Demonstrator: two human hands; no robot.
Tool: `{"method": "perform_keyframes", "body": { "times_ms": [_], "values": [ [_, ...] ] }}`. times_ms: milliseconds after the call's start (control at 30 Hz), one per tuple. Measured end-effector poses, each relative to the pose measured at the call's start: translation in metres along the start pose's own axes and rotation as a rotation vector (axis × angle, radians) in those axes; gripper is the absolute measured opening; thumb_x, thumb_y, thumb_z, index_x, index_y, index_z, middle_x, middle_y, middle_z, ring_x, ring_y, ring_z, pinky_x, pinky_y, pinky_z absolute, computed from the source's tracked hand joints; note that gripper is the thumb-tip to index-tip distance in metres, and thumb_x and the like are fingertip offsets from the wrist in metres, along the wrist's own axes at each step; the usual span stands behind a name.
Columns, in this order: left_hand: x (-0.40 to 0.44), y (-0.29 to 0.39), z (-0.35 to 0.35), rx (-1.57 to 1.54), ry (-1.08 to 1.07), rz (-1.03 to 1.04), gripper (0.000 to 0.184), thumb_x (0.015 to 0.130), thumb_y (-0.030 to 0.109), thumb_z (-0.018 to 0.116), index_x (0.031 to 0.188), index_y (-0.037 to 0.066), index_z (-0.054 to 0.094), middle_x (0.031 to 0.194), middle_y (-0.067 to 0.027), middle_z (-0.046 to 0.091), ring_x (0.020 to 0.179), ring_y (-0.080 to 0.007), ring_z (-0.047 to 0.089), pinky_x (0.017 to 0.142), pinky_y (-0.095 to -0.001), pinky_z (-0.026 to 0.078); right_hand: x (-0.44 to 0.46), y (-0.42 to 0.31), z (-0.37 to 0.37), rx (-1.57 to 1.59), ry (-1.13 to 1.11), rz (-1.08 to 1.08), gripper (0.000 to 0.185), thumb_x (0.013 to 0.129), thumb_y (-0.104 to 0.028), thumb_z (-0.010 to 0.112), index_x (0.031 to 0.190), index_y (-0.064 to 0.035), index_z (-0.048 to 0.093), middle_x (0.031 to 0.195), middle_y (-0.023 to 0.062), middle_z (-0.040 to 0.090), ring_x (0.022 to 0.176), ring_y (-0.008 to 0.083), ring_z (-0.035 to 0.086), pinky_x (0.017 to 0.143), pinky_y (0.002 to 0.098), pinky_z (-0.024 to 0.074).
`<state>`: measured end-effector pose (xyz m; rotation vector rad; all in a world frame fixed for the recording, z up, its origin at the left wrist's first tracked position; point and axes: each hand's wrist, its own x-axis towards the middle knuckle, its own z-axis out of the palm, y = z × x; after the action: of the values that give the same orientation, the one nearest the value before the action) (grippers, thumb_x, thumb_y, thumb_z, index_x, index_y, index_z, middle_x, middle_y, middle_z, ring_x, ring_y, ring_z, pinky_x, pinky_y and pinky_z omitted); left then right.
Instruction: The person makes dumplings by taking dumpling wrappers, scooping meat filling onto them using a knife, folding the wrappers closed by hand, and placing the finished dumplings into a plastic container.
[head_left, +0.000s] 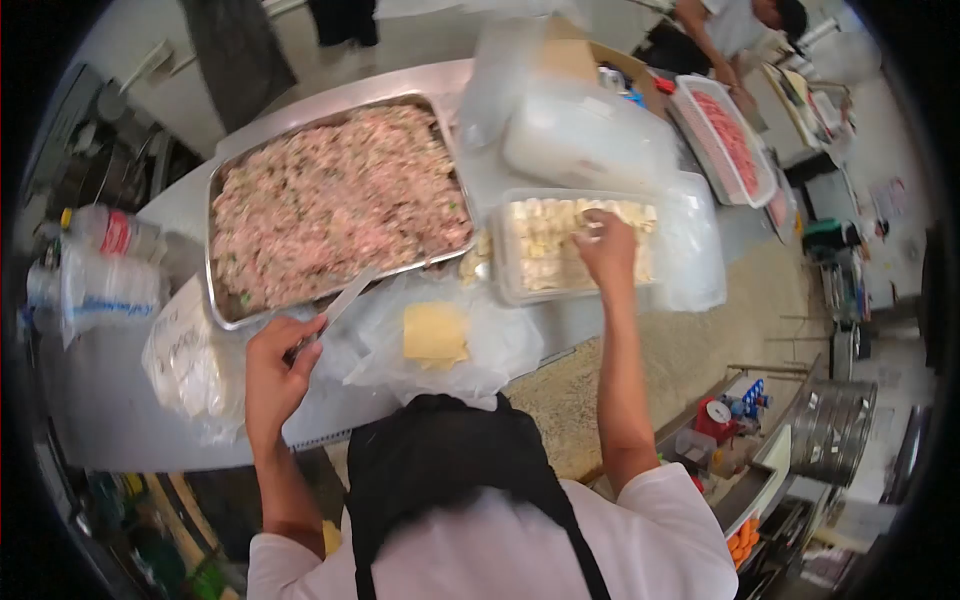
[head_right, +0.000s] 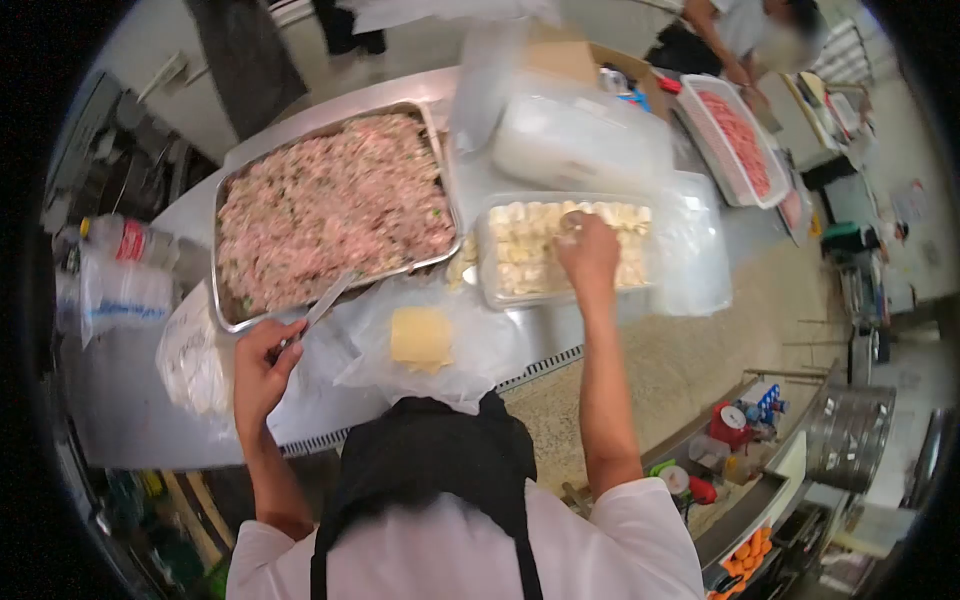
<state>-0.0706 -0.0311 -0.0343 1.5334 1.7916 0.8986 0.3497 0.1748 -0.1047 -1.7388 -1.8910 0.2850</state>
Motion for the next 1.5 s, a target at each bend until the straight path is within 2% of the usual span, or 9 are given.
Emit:
{"method": "perform_keyframes", "body": {
  "times_ms": [133, 267, 600, 767, 867, 1000, 1100, 1267, 1500],
  "values": [
    [-0.002, -0.003, -0.001, 0.066, 0.037, -0.060, 0.035, 0.077, -0.005, 0.070, 0.112, 0.004, 0.073, 0.081, -0.0102, 0.063, 0.067, -0.0186, 0.055, 0.059, -0.0310, 0.043, -0.039, -0.078, -0.012, 0.288, -0.036, -0.067, 0.017, 0.079, -0.005, 0.077, 0.096, -0.0015, 0.073, 0.096, 0.0116, 0.073, 0.080, 0.0209, 0.070, 0.067, 0.0333, 0.0559],
    [0.001, -0.011, 0.010, 0.008, 0.016, -0.050, 0.036, 0.080, -0.004, 0.070, 0.114, 0.005, 0.071, 0.082, -0.0107, 0.062, 0.069, -0.0216, 0.057, 0.061, -0.0333, 0.046, -0.110, -0.118, 0.047, 0.566, -0.614, -0.314, 0.013, 0.081, -0.008, 0.076, 0.093, -0.0041, 0.072, 0.092, 0.0108, 0.070, 0.076, 0.0231, 0.069, 0.064, 0.0335, 0.0547],
    [0.001, -0.031, 0.013, 0.028, -0.008, -0.043, 0.036, 0.086, -0.002, 0.065, 0.121, 0.005, 0.069, 0.083, -0.0074, 0.060, 0.074, -0.0172, 0.055, 0.068, -0.0312, 0.045, -0.140, -0.114, 0.116, 0.206, -0.712, -0.349, 0.024, 0.069, -0.013, 0.081, 0.088, -0.0057, 0.069, 0.095, 0.0104, 0.063, 0.096, 0.0322, 0.060, 0.078, 0.0438, 0.0513],
    [0.002, -0.040, 0.039, -0.064, -0.098, -0.225, 0.031, 0.092, 0.001, 0.060, 0.122, 0.005, 0.066, 0.076, -0.0062, 0.061, 0.066, -0.0151, 0.052, 0.062, -0.0311, 0.046, -0.131, -0.115, 0.107, 0.069, -0.453, -0.734, 0.063, 0.059, -0.025, 0.090, 0.112, -0.0082, 0.061, 0.115, 0.0163, 0.055, 0.109, 0.0343, 0.054, 0.083, 0.0444, 0.0489],
    [0.002, -0.050, 0.066, -0.057, -0.179, -0.160, 0.025, 0.091, 0.005, 0.061, 0.116, 0.002, 0.065, 0.081, -0.0207, 0.067, 0.071, -0.0324, 0.066, 0.069, -0.0401, 0.051, -0.130, -0.122, 0.094, 0.068, -0.582, -0.546, 0.071, 0.058, -0.026, 0.092, 0.118, -0.0072, 0.060, 0.112, 0.0173, 0.055, 0.109, 0.0350, 0.055, 0.084, 0.0429, 0.0490],
    [-0.005, -0.047, 0.077, -0.068, -0.172, -0.128, 0.021, 0.091, 0.003, 0.062, 0.112, 0.000, 0.066, 0.078, -0.0133, 0.064, 0.068, -0.0194, 0.059, 0.067, -0.0336, 0.050, -0.135, -0.132, 0.069, 0.070, -0.634, -0.109, 0.071, 0.057, -0.027, 0.092, 0.117, -0.0052, 0.061, 0.111, 0.0178, 0.054, 0.108, 0.0364, 0.056, 0.086, 0.0436, 0.0491],
    [-0.011, -0.053, 0.080, -0.059, -0.142, -0.111, 0.022, 0.091, 0.003, 0.062, 0.112, 0.000, 0.065, 0.080, -0.0149, 0.065, 0.069, -0.0203, 0.059, 0.068, -0.0339, 0.050, -0.139, -0.120, 0.054, 0.006, -0.742, -0.004, 0.063, 0.060, -0.028, 0.091, 0.112, -0.0050, 0.064, 0.110, 0.0175, 0.055, 0.106, 0.0358, 0.057, 0.086, 0.0445, 0.0495],
    [-0.014, -0.055, 0.088, -0.085, -0.146, -0.117, 0.023, 0.090, 0.004, 0.062, 0.112, 0.000, 0.065, 0.083, -0.0157, 0.067, 0.069, -0.0211, 0.060, 0.067, -0.0342, 0.050, -0.141, -0.100, 0.072, 0.174, -0.729, -0.635, 0.041, 0.067, -0.016, 0.083, 0.104, -0.0054, 0.067, 0.103, 0.0116, 0.060, 0.103, 0.0334, 0.059, 0.082, 0.0422, 0.0512],
    [-0.014, -0.058, 0.085, -0.091, -0.112, -0.105, 0.023, 0.090, 0.004, 0.063, 0.112, 0.000, 0.065, 0.084, -0.0153, 0.067, 0.069, -0.0203, 0.060, 0.067, -0.0343, 0.051, -0.145, -0.105, 0.114, 0.121, -0.676, -0.526, 0.019, 0.068, -0.013, 0.080, 0.084, -0.0070, 0.070, 0.086, 0.0097, 0.063, 0.092, 0.0323, 0.061, 0.075, 0.0426, 0.0517]
  ]
}}
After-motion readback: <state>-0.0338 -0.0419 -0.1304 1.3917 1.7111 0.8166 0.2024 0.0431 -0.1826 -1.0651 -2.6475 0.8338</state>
